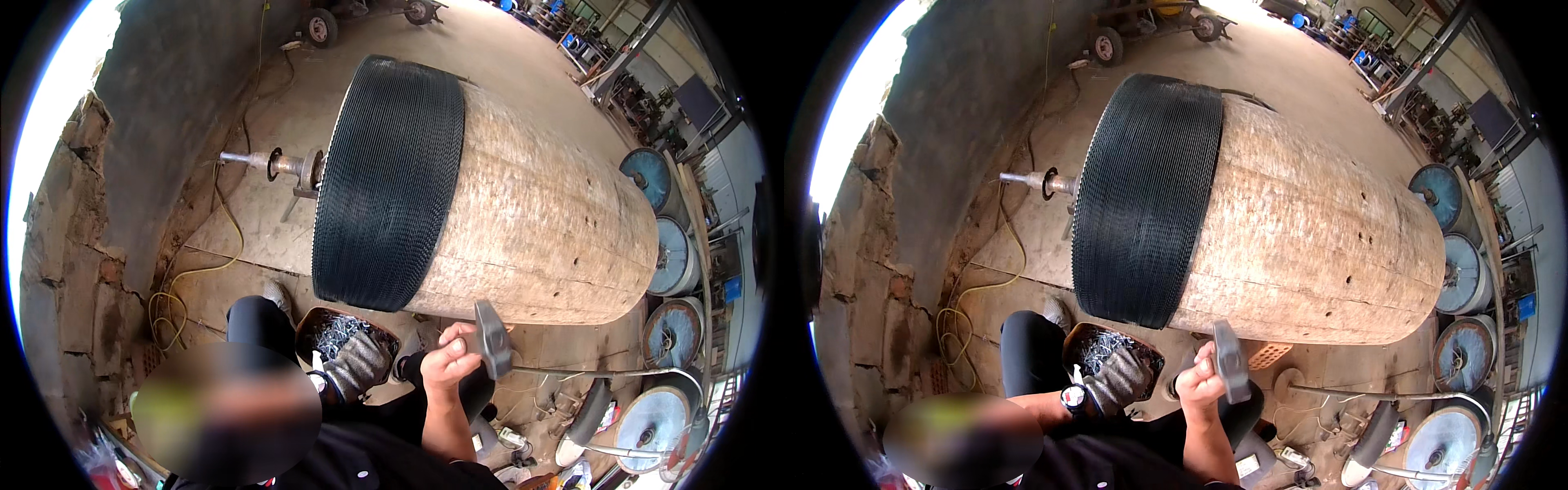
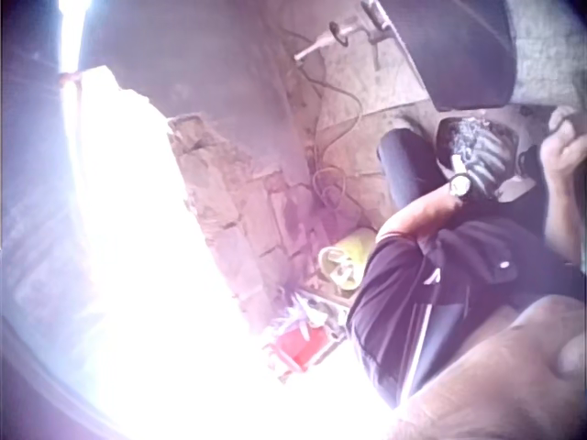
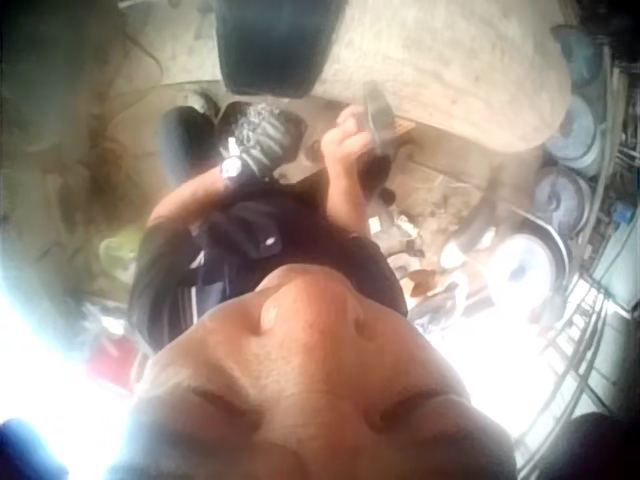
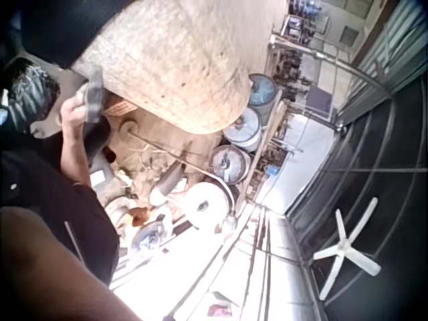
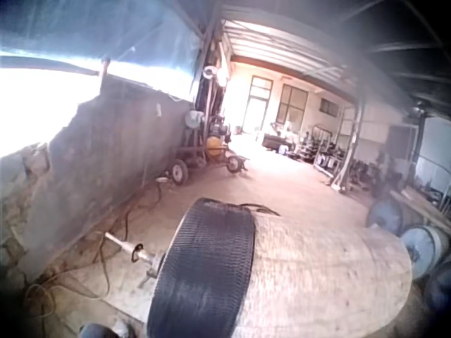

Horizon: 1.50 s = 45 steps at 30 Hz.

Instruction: The person sits in a workshop and repeatedly hammers nails into a black fabric strip wrapped around a large wooden drum. They pick nails from a container and use a hammer to secure the fabric to the drum surface.

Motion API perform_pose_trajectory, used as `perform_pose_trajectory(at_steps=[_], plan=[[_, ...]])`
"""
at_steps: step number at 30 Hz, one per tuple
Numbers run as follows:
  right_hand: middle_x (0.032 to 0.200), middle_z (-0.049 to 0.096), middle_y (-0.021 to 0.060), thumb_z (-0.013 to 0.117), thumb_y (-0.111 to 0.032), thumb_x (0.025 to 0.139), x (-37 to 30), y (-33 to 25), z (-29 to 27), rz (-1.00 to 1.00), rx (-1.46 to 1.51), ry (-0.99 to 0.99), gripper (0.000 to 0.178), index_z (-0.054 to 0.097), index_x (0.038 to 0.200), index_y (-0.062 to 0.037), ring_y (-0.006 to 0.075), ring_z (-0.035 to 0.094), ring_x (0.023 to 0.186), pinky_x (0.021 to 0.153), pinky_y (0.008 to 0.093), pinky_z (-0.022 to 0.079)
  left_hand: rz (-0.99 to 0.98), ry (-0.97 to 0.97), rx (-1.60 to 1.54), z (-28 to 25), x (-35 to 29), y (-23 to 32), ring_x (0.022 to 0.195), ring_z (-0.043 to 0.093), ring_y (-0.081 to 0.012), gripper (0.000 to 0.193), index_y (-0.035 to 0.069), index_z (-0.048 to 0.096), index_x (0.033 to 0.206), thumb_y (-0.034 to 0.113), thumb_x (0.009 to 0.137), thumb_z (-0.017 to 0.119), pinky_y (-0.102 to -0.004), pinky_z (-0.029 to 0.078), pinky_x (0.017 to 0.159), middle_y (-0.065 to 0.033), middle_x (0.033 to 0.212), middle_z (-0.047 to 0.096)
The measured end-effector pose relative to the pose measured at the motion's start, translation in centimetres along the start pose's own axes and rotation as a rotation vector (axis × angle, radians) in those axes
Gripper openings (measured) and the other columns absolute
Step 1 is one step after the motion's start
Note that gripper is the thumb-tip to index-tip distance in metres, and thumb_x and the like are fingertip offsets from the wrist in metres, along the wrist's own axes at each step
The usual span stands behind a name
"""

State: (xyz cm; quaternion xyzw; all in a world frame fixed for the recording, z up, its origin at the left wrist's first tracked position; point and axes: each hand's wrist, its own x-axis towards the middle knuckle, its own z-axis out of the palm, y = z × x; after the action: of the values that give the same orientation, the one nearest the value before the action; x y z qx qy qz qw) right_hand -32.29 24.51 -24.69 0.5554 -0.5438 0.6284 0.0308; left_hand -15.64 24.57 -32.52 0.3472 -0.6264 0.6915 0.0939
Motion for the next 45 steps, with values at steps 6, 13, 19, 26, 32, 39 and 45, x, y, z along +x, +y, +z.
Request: perform_pose_trajectory(at_steps=[6, 13, 19, 26, 32, 39, 45], plan=[[0.07, 0.057, 0.0074, 0.05, -0.027, 0.11, 1.0, 0.0, -0.1, 0.188, -0.213, -0.133, 0.028, 0.053, 0.103, -0.0007, 0.0197, 0.056, 0.056, 0.05, 0.0316, 0.043, -0.051, -0.315, -0.444, -0.9, 2.0, -2.3, 0.043, 0.045, -0.0154, 0.04, 0.014, 0.053, 0.058, 0.017, 0.099, 0.051, -0.0319, 0.035, 0.038, -0.0003, 0.051, 0.045], [0.073, 0.062, 0.0174, 0.053, -0.018, 0.107, 1.2, -0.4, -0.2, 0.054, -0.585, -0.306, 0.018, 0.05, 0.104, 0.0002, 0.04, 0.064, 0.06, 0.051, 0.0443, 0.048, -0.039, -0.298, -1.273, -0.1, 1.3, -3.8, 0.061, 0.059, -0.0289, 0.017, 0.002, 0.059, 0.088, 0.018, 0.094, 0.061, -0.0398, 0.044, 0.05, -0.013, 0.072, 0.059], [0.078, 0.057, 0.0059, 0.048, -0.028, 0.11, 0.6, -2.7, -1.7, 0.091, 0.075, -0.054, 0.03, 0.054, 0.102, 0.0008, 0.0106, 0.05, 0.059, 0.052, 0.0247, 0.042, -0.305, -0.49, -1.691, 3.0, 5.1, -7.1, 0.075, 0.062, -0.0349, 0.017, 0.004, 0.06, 0.093, 0.016, 0.084, 0.067, -0.0472, 0.049, 0.065, -0.0142, 0.084, 0.062], [0.072, 0.06, 0.0231, 0.063, -0.019, 0.102, 1.7, -2.1, -0.3, 0.17, -0.378, -0.222, 0.023, 0.056, 0.098, 0.0019, 0.0462, 0.061, 0.061, 0.053, 0.0482, 0.046, -0.463, 0.001, -1.517, 11.5, 10.7, -10.7, 0.087, 0.062, -0.0331, 0.027, 0.006, 0.057, 0.096, 0.005, 0.073, 0.07, -0.0467, 0.05, 0.075, -0.0124, 0.103, 0.064], [0.075, 0.059, 0.0173, 0.057, -0.023, 0.106, 1.3, -2.0, -1.2, -0.071, -0.225, -0.042, 0.027, 0.052, 0.096, 0.0016, 0.0304, 0.055, 0.058, 0.054, 0.0401, 0.047, -0.419, 0.25, -1.291, 17.7, 14.9, -12.8, 0.102, 0.063, -0.0343, 0.054, 0.009, 0.061, 0.124, 0.005, 0.072, 0.076, -0.0494, 0.052, 0.089, -0.0111, 0.117, 0.062], [0.091, 0.068, 0.0234, 0.058, -0.017, 0.103, 0.2, -1.4, -1.4, 0.167, -0.176, -0.044, 0.022, 0.06, 0.102, 0.0054, 0.0384, 0.069, 0.077, 0.069, 0.0429, 0.055, -0.417, 0.208, -1.247, 18.3, 15.7, -13.0, 0.103, 0.063, -0.0327, 0.055, 0.009, 0.063, 0.129, 0.004, 0.075, 0.073, -0.0489, 0.052, 0.09, -0.0109, 0.118, 0.061], [0.089, 0.067, 0.023, 0.059, -0.016, 0.103, 2.0, -2.0, -0.7, 0.275, -0.359, -0.265, 0.024, 0.059, 0.113, 0.0061, 0.0355, 0.07, 0.077, 0.066, 0.0414, 0.053, -0.459, 0.195, -1.204, 18.5, 15.6, -12.6, 0.101, 0.063, -0.0324, 0.051, 0.009, 0.064, 0.126, 0.002, 0.076, 0.073, -0.0479, 0.052, 0.087, -0.0106, 0.115, 0.06]])
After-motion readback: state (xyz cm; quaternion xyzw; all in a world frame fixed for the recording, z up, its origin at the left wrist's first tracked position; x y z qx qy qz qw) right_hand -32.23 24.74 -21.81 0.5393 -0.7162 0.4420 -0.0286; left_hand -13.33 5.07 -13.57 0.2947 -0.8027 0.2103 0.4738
